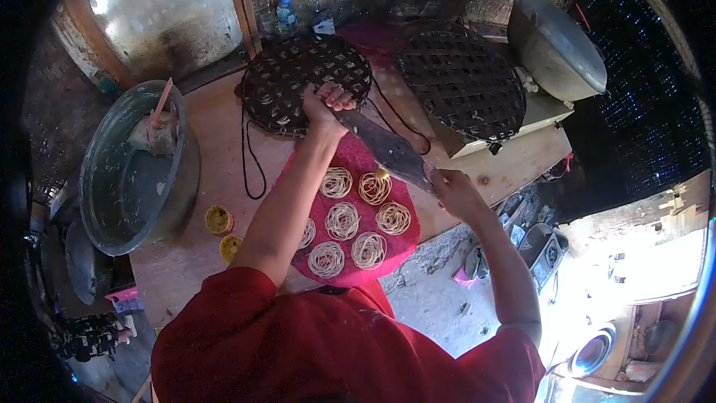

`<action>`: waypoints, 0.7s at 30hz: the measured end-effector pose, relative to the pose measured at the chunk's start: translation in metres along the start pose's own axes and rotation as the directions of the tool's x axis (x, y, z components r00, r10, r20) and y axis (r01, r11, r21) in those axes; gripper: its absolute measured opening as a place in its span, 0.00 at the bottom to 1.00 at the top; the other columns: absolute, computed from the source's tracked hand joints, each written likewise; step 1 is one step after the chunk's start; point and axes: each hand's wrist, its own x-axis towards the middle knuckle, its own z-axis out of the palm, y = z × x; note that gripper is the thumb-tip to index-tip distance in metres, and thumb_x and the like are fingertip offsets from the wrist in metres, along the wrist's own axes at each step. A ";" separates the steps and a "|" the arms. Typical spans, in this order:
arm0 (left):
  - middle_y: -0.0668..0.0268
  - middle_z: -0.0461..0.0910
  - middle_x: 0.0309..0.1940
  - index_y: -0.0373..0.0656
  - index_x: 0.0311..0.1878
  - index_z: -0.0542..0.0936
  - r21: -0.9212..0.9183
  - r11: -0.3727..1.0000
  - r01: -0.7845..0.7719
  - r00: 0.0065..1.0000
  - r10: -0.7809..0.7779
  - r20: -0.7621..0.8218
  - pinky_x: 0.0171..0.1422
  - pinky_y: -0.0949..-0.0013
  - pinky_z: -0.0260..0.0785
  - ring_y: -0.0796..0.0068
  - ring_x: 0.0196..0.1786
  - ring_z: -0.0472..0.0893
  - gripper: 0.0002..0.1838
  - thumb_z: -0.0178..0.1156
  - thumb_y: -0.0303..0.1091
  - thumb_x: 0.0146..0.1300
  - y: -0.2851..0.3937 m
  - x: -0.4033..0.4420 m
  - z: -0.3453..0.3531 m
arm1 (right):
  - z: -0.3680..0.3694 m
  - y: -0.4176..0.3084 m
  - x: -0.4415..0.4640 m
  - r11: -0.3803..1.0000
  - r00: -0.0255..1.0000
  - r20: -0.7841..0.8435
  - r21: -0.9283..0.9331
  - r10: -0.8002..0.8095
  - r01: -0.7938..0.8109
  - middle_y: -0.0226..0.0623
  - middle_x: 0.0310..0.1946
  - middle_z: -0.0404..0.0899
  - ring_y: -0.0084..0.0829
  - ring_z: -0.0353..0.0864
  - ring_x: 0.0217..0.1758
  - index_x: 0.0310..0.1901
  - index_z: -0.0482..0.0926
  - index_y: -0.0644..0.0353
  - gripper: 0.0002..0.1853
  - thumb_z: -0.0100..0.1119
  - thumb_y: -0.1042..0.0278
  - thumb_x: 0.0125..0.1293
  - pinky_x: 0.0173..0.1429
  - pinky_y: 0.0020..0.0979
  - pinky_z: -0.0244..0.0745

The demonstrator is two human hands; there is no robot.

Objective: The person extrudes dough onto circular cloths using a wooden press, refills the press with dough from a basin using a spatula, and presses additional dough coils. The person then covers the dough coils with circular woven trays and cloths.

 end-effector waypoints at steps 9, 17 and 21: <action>0.77 0.56 0.04 0.57 0.10 0.58 0.005 1.000 0.006 0.997 -0.005 -0.072 0.20 0.71 0.56 0.77 0.08 0.59 0.27 0.30 0.59 0.62 -0.001 -0.022 -0.013 | 0.004 0.005 -0.012 0.998 0.995 0.079 0.026 0.054 -0.057 0.32 0.13 0.68 0.22 0.70 0.17 0.27 0.77 0.70 0.37 0.43 0.35 0.65 0.24 0.28 0.65; 0.75 0.55 0.05 0.53 0.13 0.59 -0.011 1.000 -0.008 0.998 0.007 -0.059 0.19 0.70 0.54 0.76 0.08 0.56 0.28 0.30 0.60 0.63 -0.009 0.002 -0.046 | 0.023 0.041 0.030 0.992 0.996 -0.060 -0.114 -0.061 0.054 0.42 0.16 0.72 0.31 0.74 0.23 0.30 0.78 0.71 0.36 0.44 0.36 0.65 0.30 0.37 0.68; 0.76 0.57 0.05 0.54 0.12 0.59 0.102 0.994 -0.050 0.999 0.049 0.014 0.20 0.70 0.54 0.77 0.08 0.58 0.28 0.31 0.59 0.63 0.019 -0.004 -0.042 | 0.051 0.044 0.047 0.977 0.973 -0.094 -0.062 -0.209 0.204 0.32 0.13 0.69 0.22 0.69 0.17 0.27 0.77 0.68 0.33 0.42 0.39 0.67 0.22 0.30 0.64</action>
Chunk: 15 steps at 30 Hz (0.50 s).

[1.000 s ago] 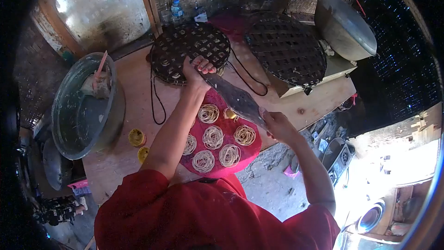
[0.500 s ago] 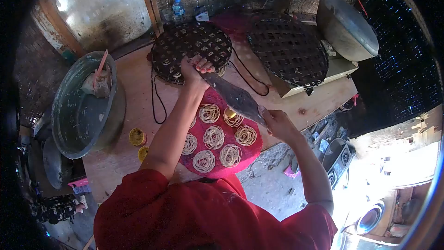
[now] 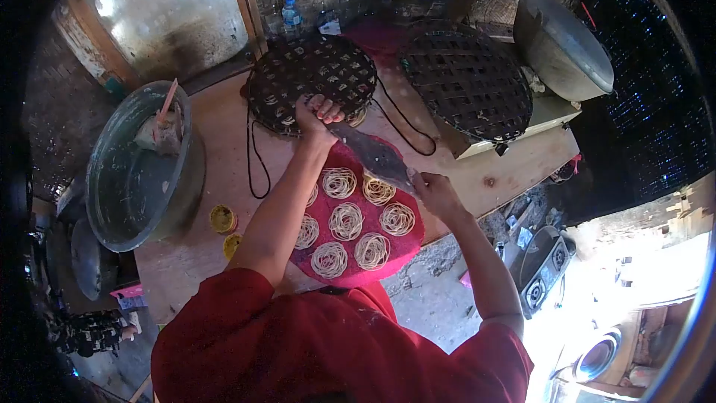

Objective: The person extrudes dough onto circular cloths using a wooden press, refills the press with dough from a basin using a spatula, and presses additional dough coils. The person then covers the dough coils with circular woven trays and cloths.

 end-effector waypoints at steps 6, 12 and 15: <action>0.70 0.68 0.15 0.51 0.21 0.67 -0.009 0.999 -0.049 0.951 0.049 0.306 0.31 0.67 0.65 0.74 0.19 0.69 0.29 0.32 0.64 0.65 0.053 -0.028 0.050 | -0.022 -0.029 -0.003 0.994 0.989 0.127 0.094 -0.076 0.064 0.38 0.15 0.69 0.26 0.69 0.23 0.29 0.77 0.70 0.33 0.44 0.39 0.67 0.29 0.34 0.66; 0.59 0.73 0.51 0.41 0.57 0.68 0.848 0.257 -0.464 0.844 -0.163 0.511 0.63 0.62 0.61 0.63 0.57 0.71 0.26 0.53 0.50 0.63 0.084 -0.174 0.131 | -0.081 -0.146 -0.071 0.899 0.851 0.360 0.357 -0.383 0.254 0.33 0.16 0.70 0.23 0.71 0.17 0.36 0.75 0.61 0.26 0.46 0.40 0.66 0.22 0.29 0.64; 0.61 0.73 0.53 0.46 0.59 0.70 0.777 -0.296 -0.556 0.829 -0.273 0.489 0.64 0.62 0.60 0.64 0.59 0.71 0.25 0.62 0.40 0.59 0.076 -0.230 0.076 | -0.038 -0.165 -0.080 0.718 0.721 0.096 -0.067 -0.686 0.693 0.36 0.17 0.71 0.30 0.72 0.19 0.36 0.75 0.60 0.26 0.45 0.41 0.67 0.26 0.34 0.67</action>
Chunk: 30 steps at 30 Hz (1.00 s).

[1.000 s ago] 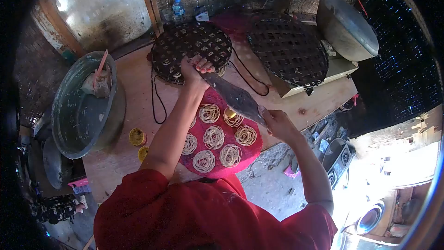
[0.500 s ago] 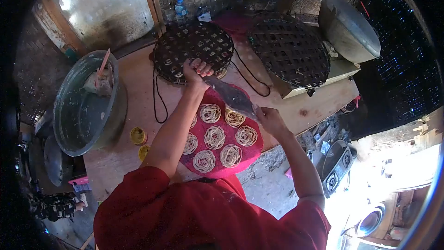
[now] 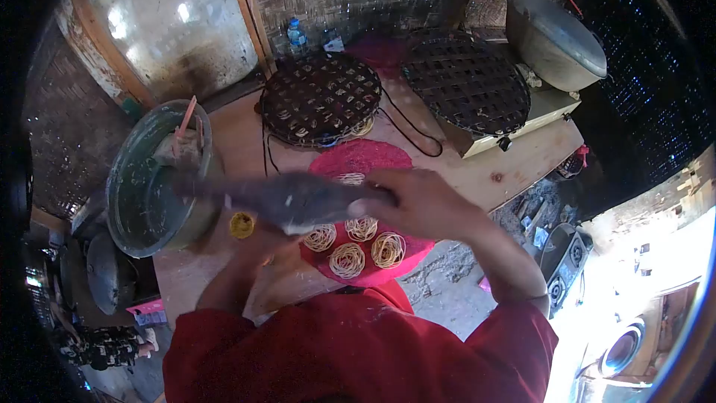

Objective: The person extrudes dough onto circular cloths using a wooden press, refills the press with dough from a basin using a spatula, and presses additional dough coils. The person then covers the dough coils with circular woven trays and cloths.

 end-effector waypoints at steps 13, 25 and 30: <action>0.66 0.76 0.44 0.44 0.51 0.74 -0.267 0.935 0.235 0.968 -0.201 0.151 0.53 0.66 0.67 0.69 0.48 0.75 0.14 0.55 0.37 0.63 0.025 -0.065 -0.010 | 0.121 -0.016 0.082 0.767 0.895 -0.010 0.512 -0.445 0.387 0.40 0.33 0.77 0.40 0.79 0.30 0.47 0.72 0.62 0.22 0.43 0.49 0.70 0.38 0.37 0.72; 0.68 0.78 0.36 0.43 0.49 0.74 0.573 0.814 0.094 0.991 -0.023 -0.129 0.51 0.66 0.69 0.72 0.43 0.77 0.13 0.54 0.34 0.62 0.054 -0.064 -0.179 | 0.047 -0.196 0.194 0.683 0.782 -0.230 0.385 -0.580 0.620 0.32 0.23 0.68 0.24 0.71 0.26 0.59 0.57 0.54 0.23 0.48 0.78 0.65 0.29 0.30 0.68; 0.64 0.76 0.45 0.45 0.57 0.70 0.058 0.928 0.368 0.861 -0.317 -0.399 0.61 0.64 0.66 0.69 0.52 0.75 0.19 0.53 0.28 0.61 -0.065 -0.161 -0.215 | 0.020 -0.164 0.243 0.702 0.860 -0.472 0.545 -0.195 0.459 0.33 0.23 0.64 0.21 0.64 0.17 0.54 0.60 0.55 0.17 0.45 0.76 0.65 0.22 0.27 0.66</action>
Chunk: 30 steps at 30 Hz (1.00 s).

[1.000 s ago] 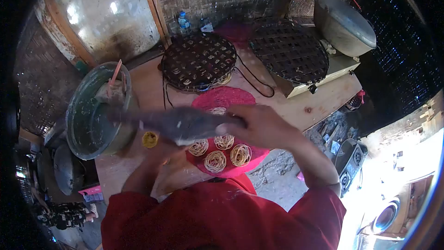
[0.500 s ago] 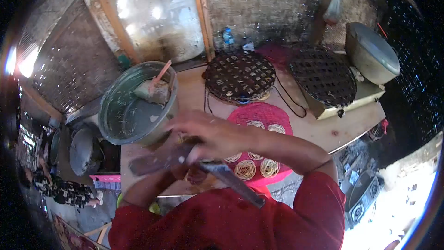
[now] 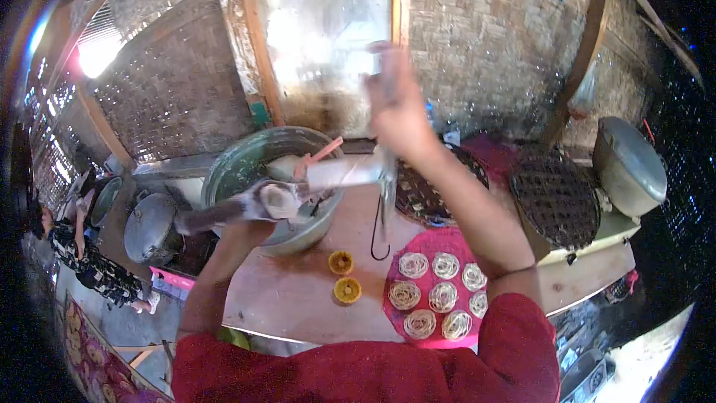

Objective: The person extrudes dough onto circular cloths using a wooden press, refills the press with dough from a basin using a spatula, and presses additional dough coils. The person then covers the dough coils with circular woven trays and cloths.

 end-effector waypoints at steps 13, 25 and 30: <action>0.62 0.79 0.42 0.33 0.46 0.78 -0.381 0.753 -0.537 0.349 -0.214 -0.912 0.51 0.69 0.70 0.71 0.47 0.79 0.13 0.61 0.23 0.57 0.075 0.049 -0.099 | 0.141 0.179 -0.003 0.753 0.649 0.600 0.115 0.467 -0.648 0.38 0.41 0.76 0.37 0.76 0.42 0.50 0.72 0.56 0.22 0.47 0.46 0.66 0.49 0.49 0.72; 0.61 0.78 0.46 0.37 0.50 0.74 -0.395 0.889 -0.233 0.661 -0.153 -0.734 0.55 0.70 0.70 0.71 0.50 0.78 0.22 0.67 0.25 0.50 -0.079 0.085 -0.071 | 0.140 0.175 -0.017 0.350 0.314 0.723 -0.608 0.616 0.712 0.39 0.31 0.83 0.41 0.84 0.34 0.48 0.79 0.48 0.15 0.45 0.62 0.66 0.40 0.46 0.76; 0.62 0.78 0.47 0.37 0.52 0.72 -0.459 0.864 -0.206 0.701 -0.197 -0.685 0.56 0.70 0.69 0.73 0.51 0.77 0.25 0.68 0.20 0.49 -0.075 0.075 -0.066 | 0.151 0.221 0.002 0.462 0.202 0.808 -0.500 0.553 0.732 0.41 0.31 0.82 0.43 0.83 0.35 0.46 0.79 0.48 0.14 0.47 0.66 0.62 0.37 0.44 0.78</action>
